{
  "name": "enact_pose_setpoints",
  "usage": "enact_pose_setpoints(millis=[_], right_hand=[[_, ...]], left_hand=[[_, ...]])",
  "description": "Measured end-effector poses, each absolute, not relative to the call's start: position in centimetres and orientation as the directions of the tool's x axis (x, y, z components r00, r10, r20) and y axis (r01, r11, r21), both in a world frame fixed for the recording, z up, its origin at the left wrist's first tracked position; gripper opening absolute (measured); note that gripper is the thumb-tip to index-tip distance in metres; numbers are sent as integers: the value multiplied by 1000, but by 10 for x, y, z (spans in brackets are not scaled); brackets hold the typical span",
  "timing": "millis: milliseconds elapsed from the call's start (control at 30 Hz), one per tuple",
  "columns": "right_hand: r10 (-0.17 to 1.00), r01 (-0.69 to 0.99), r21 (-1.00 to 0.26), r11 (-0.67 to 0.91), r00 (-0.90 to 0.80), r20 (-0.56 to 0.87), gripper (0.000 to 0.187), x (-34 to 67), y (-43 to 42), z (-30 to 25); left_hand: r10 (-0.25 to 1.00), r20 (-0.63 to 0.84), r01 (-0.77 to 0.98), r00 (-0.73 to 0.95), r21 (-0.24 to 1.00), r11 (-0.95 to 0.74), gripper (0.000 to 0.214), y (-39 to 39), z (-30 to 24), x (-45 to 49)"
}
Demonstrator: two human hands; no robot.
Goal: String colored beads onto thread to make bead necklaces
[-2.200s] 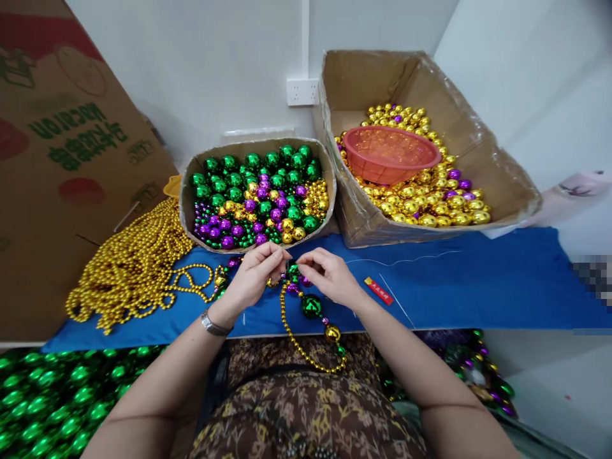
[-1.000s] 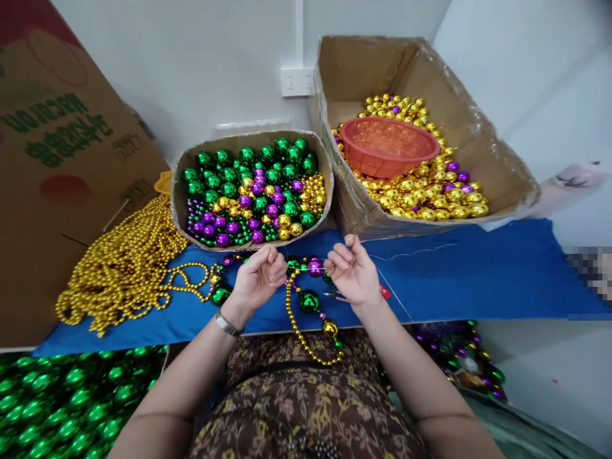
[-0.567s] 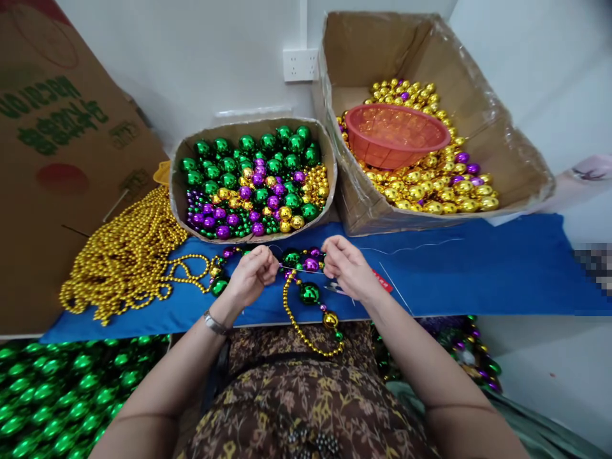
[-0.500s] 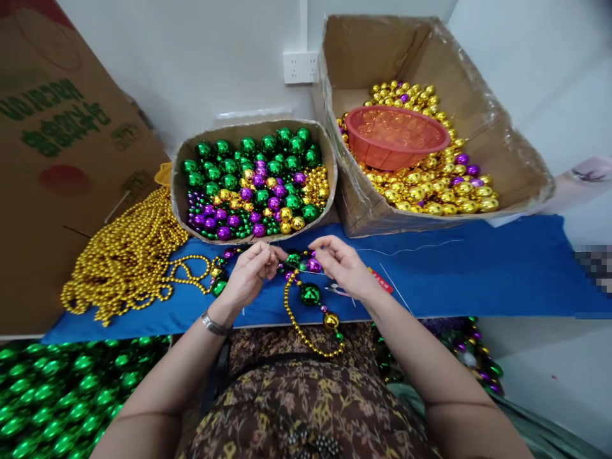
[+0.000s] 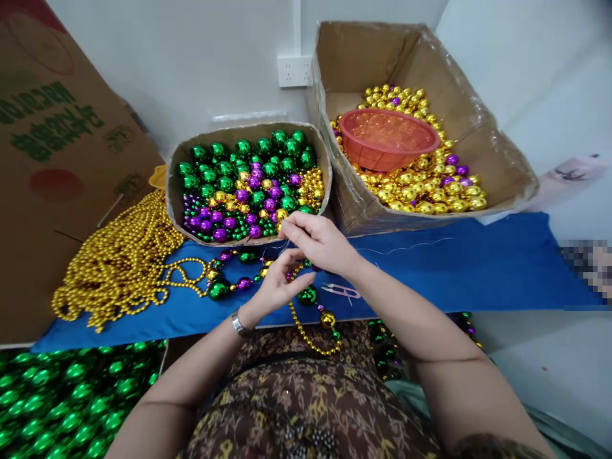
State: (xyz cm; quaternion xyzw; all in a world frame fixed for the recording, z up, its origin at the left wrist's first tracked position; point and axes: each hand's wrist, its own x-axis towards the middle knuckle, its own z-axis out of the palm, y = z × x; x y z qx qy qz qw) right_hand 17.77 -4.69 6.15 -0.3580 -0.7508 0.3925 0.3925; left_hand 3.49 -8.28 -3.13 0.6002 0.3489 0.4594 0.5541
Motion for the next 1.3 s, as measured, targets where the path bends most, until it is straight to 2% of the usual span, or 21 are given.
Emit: enact_pose_setpoints(millis=[100, 167, 233, 300, 333, 400, 467, 500, 533, 600, 700, 800, 900, 967, 1033, 1067, 1133, 1200, 1300], right_hand=[[899, 40, -943, 331, -318, 302, 27, 173, -33, 58], [939, -123, -964, 235, -226, 258, 26, 176, -22, 50], [968, -216, -966, 143, -174, 182, 26, 185, -16, 39], [980, -193, -977, 85, -161, 117, 27, 202, -16, 26], [983, -127, -987, 96, -145, 115, 26, 213, -20, 18], [978, 124, -974, 191, -114, 177, 24, 238, -33, 2], [954, 473, -830, 296, -187, 233, 18, 261, -52, -18], [944, 595, -740, 313, -278, 176, 16, 271, -63, -29], [924, 665, -673, 324, -374, 76, 15, 278, -73, -40], [917, 777, -552, 303, -396, -55, 16, 286, -89, -64], [926, 838, -462, 291, -367, -83, 20, 286, -102, -93], [950, 804, -543, 241, -311, -39, 17, 292, -99, -105], [985, 777, -612, 147, -173, 18, 28, 305, -88, -98], [999, 656, -753, 48, -50, 20, 34, 308, -82, -84], [1000, 420, -907, -15, -6, -20, 37, 299, -79, -63], [998, 322, -947, -5, -55, -24, 38, 291, -79, -52], [972, 272, -959, 81, -235, 16, 36, 271, -78, -28], [925, 312, -929, 197, -374, 71, 31, 253, -75, -9], [869, 386, -852, 354, -473, 147, 26, 236, -68, 6]], left_hand=[[927, 195, -34, 320, 980, -194, 32, -85, -32, 37], [939, 218, -26, 265, 975, -219, 47, -83, -31, 35], [944, 222, -14, 244, 974, -225, 56, -81, -31, 32], [944, 206, 19, 258, 976, -219, 42, -78, -31, 27], [948, 197, 36, 251, 977, -212, 32, -76, -31, 25], [967, 189, 26, 171, 980, -196, 23, -71, -31, 20], [982, 184, -41, 46, 982, -182, 24, -66, -30, 14], [984, 179, -77, -8, 981, -179, 26, -63, -28, 12], [984, 173, -105, -46, 979, -177, 27, -61, -27, 11], [983, 163, -130, -81, 976, -173, 29, -58, -24, 9], [984, 170, -131, -63, 975, -177, 29, -59, -22, 9], [984, 178, -120, 6, 977, -176, 31, -63, -22, 9], [982, 173, -90, 71, 982, -167, 36, -67, -22, 6], [977, 182, -76, 113, 982, -174, 38, -69, -21, 5], [967, 194, -70, 164, 980, -185, 39, -70, -18, 5], [962, 194, -62, 193, 981, -185, 40, -70, -16, 5], [949, 180, -37, 259, 984, -176, 41, -71, -13, 7], [931, 166, -20, 326, 985, -169, 43, -71, -10, 7], [906, 164, -23, 390, 986, -168, 44, -70, -9, 6]])
